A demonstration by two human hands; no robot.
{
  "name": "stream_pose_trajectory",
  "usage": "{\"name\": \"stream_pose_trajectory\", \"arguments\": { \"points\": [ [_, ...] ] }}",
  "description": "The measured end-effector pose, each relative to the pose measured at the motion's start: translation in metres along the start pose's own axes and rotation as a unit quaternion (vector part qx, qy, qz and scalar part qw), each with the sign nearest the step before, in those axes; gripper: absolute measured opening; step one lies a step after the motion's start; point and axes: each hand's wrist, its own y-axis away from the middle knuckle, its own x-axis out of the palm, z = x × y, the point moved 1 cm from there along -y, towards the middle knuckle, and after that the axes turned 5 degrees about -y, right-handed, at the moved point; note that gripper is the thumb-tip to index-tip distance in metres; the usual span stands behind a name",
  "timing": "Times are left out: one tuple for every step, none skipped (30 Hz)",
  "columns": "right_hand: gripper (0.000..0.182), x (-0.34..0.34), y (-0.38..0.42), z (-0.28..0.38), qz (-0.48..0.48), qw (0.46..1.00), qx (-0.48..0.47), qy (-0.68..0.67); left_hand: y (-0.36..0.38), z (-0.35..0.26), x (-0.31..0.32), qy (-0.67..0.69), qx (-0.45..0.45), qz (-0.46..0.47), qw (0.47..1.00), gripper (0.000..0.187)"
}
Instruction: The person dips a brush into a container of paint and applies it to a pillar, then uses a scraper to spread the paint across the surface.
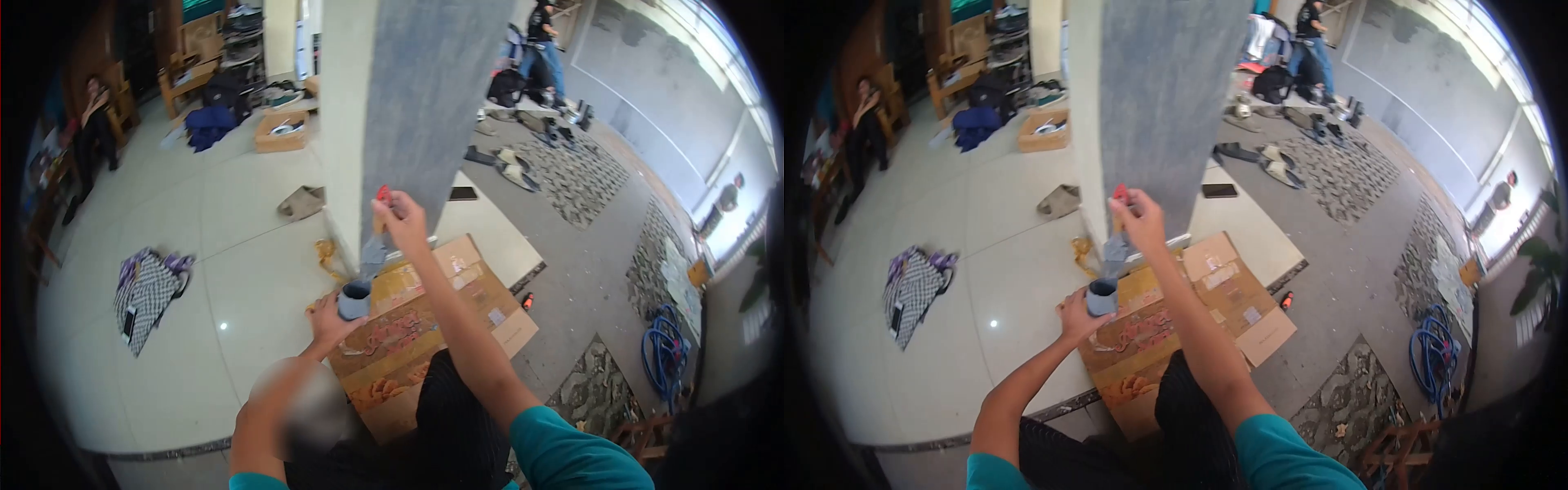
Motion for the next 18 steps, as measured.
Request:
{"name": "stream_pose_trajectory", "arguments": {
  "points": [
    [0.028, -0.001, -0.001, -0.001, -0.003, 1.000, -0.028, -0.012, 0.001, 0.006, 0.005, 0.000, 0.005, -0.018, 1.000, 0.090],
    [0.028, 0.000, -0.001, -0.002, -0.017, 0.999, -0.038, -0.006, 0.001, 0.009, 0.010, 0.001, 0.010, -0.036, 0.999, 0.090],
    [0.028, 0.001, -0.001, -0.002, -0.029, 0.998, -0.049, -0.001, -0.001, 0.009, 0.013, 0.008, 0.028, -0.031, 0.999, 0.090],
    [0.028, 0.000, 0.000, 0.002, -0.040, 0.998, -0.056, 0.007, 0.000, 0.009, 0.012, 0.011, 0.020, -0.026, 0.999, 0.091],
    [0.028, 0.001, 0.001, 0.004, -0.035, 0.998, -0.045, 0.029, 0.000, 0.010, 0.011, 0.012, 0.008, -0.022, 1.000, 0.091],
    [0.028, 0.004, 0.002, 0.008, -0.029, 0.998, -0.033, 0.049, 0.000, 0.011, 0.012, 0.015, 0.015, -0.020, 1.000, 0.091],
    [0.028, 0.006, 0.002, 0.010, -0.035, 0.997, -0.034, 0.052, 0.000, 0.013, 0.013, 0.024, 0.003, -0.007, 1.000, 0.091],
    [0.028, 0.008, 0.003, 0.012, -0.028, 0.995, -0.032, 0.085, 0.000, 0.015, 0.015, 0.032, -0.010, 0.007, 0.999, 0.091],
    [0.028, 0.009, 0.004, 0.015, -0.021, 0.992, -0.030, 0.118, 0.000, 0.013, 0.014, 0.018, -0.009, 0.010, 1.000, 0.091],
    [0.028, 0.012, 0.004, 0.023, -0.025, 0.992, -0.030, 0.121, -0.001, 0.013, 0.013, 0.019, -0.005, 0.012, 1.000, 0.091],
    [0.028, 0.017, 0.005, 0.031, 0.005, 0.990, -0.060, 0.130, -0.002, 0.014, 0.012, 0.017, 0.001, 0.004, 1.000, 0.091],
    [0.028, 0.020, 0.009, 0.039, 0.035, 0.986, -0.086, 0.139, -0.001, 0.014, 0.011, 0.016, 0.006, -0.001, 1.000, 0.090],
    [0.028, 0.021, 0.012, 0.047, 0.031, 0.986, -0.080, 0.144, 0.002, 0.009, 0.010, 0.020, 0.006, 0.006, 1.000, 0.090],
    [0.027, 0.024, 0.015, 0.058, 0.042, 0.971, -0.127, 0.199, 0.002, 0.003, 0.004, 0.040, -0.022, 0.005, 0.999, 0.090],
    [0.026, 0.028, 0.016, 0.068, 0.053, 0.951, -0.173, 0.249, 0.000, -0.002, -0.005, 0.057, -0.052, 0.002, 0.997, 0.090],
    [0.026, 0.030, 0.017, 0.075, 0.049, 0.953, -0.170, 0.246, 0.000, -0.002, -0.008, 0.053, -0.052, 0.006, 0.997, 0.090],
    [0.025, 0.031, 0.020, 0.085, 0.026, 0.957, -0.163, 0.239, 0.002, -0.003, -0.011, 0.096, -0.065, -0.005, 0.993, 0.089],
    [0.025, 0.030, 0.023, 0.097, 0.006, 0.961, -0.153, 0.232, 0.003, -0.007, -0.016, 0.142, -0.081, -0.015, 0.986, 0.089]
  ]
}}
